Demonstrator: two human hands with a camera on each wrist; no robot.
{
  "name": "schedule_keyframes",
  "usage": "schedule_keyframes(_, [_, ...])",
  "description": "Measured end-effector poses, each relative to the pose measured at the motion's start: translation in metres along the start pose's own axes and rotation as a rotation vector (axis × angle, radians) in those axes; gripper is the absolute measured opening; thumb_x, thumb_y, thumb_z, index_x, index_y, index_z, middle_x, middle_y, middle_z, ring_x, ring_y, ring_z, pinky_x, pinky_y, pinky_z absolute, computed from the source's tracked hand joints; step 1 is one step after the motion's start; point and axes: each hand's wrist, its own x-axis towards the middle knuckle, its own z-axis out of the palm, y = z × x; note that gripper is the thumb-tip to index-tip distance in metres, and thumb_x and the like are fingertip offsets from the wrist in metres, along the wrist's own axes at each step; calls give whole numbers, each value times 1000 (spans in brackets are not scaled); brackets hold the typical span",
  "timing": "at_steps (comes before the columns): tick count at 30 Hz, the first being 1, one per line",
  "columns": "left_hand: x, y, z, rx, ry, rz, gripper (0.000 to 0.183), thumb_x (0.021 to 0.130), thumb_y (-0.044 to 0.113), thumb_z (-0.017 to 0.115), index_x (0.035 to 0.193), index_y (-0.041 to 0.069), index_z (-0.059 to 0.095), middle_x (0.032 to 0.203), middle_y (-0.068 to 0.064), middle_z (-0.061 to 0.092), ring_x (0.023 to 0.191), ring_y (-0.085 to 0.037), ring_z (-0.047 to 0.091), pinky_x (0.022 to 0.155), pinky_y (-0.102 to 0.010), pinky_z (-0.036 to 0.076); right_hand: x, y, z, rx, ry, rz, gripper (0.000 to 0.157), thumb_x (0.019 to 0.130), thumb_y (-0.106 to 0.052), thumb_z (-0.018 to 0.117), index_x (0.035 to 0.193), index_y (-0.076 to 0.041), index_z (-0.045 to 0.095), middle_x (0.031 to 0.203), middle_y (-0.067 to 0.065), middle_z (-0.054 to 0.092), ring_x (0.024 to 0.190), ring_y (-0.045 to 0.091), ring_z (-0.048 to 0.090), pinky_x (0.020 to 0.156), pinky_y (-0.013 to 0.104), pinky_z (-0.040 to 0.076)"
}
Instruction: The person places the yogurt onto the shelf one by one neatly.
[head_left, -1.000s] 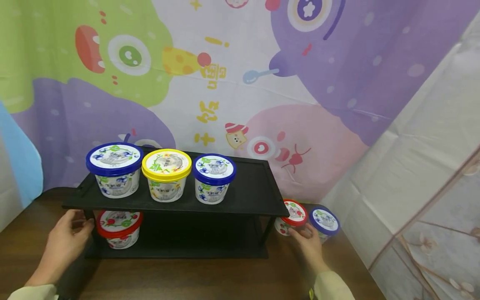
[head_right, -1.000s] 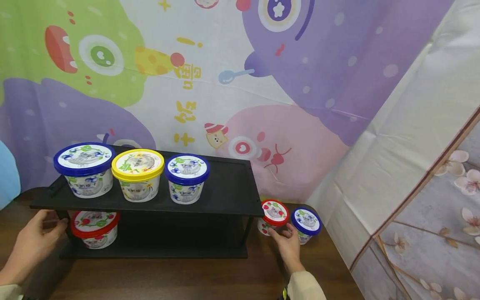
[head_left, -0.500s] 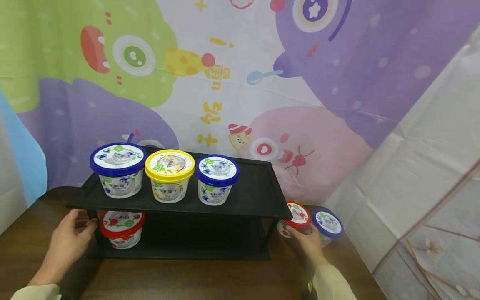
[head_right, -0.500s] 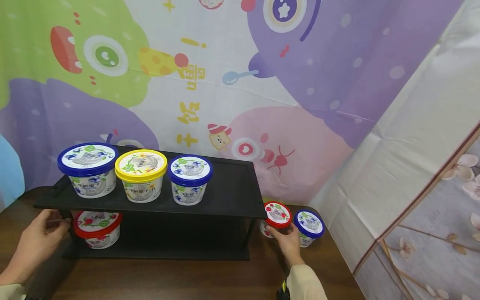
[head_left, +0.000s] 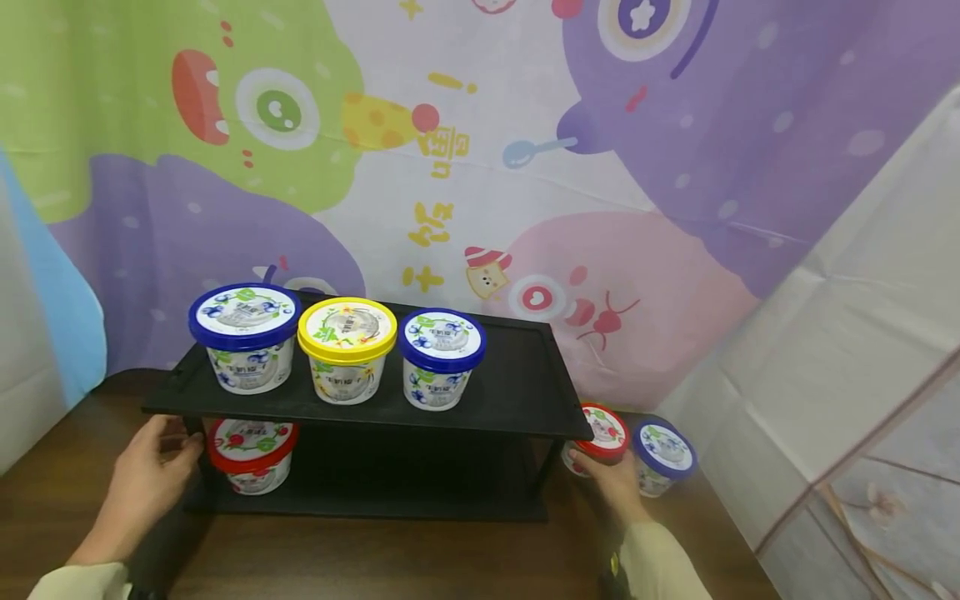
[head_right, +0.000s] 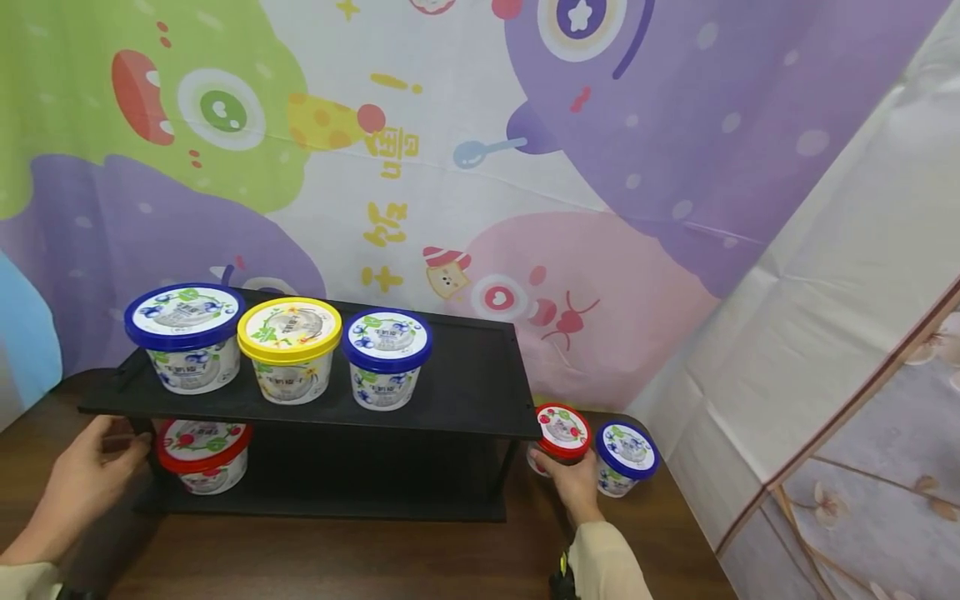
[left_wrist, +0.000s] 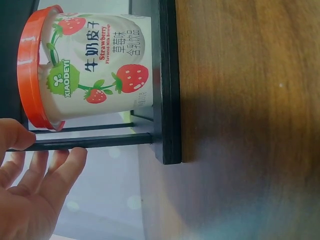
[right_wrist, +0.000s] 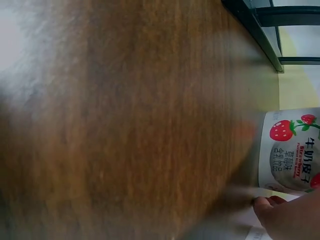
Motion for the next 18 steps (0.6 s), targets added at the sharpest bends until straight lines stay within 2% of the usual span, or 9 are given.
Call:
schedule_keyframes(5, [0, 1, 0, 1, -15, -16, 38, 93, 10, 49, 126, -6, 40, 114, -35, 48, 100, -51, 50, 76, -63, 47, 5, 3, 2, 41, 10, -25, 85, 74, -23, 79, 140, -1, 30, 137, 22, 43, 128, 36, 41, 110, 49, 31])
schedule_keyframes(12, [0, 0, 0, 0, -18, -19, 37, 93, 10, 49, 125, -6, 41, 114, -35, 48, 100, -50, 51, 76, -63, 46, 10, 5, 4, 65, 23, -37, 88, 72, -22, 80, 141, -3, 29, 138, 21, 43, 128, 34, 41, 111, 48, 31])
schedule_keyframes(18, [0, 0, 1, -2, 16, 12, 34, 92, 8, 50, 121, -7, 43, 110, -35, 50, 97, -50, 53, 77, -62, 46, 12, 7, 5, 81, 42, -24, 93, 70, -22, 82, 143, -2, 27, 139, 21, 41, 128, 36, 39, 111, 49, 29])
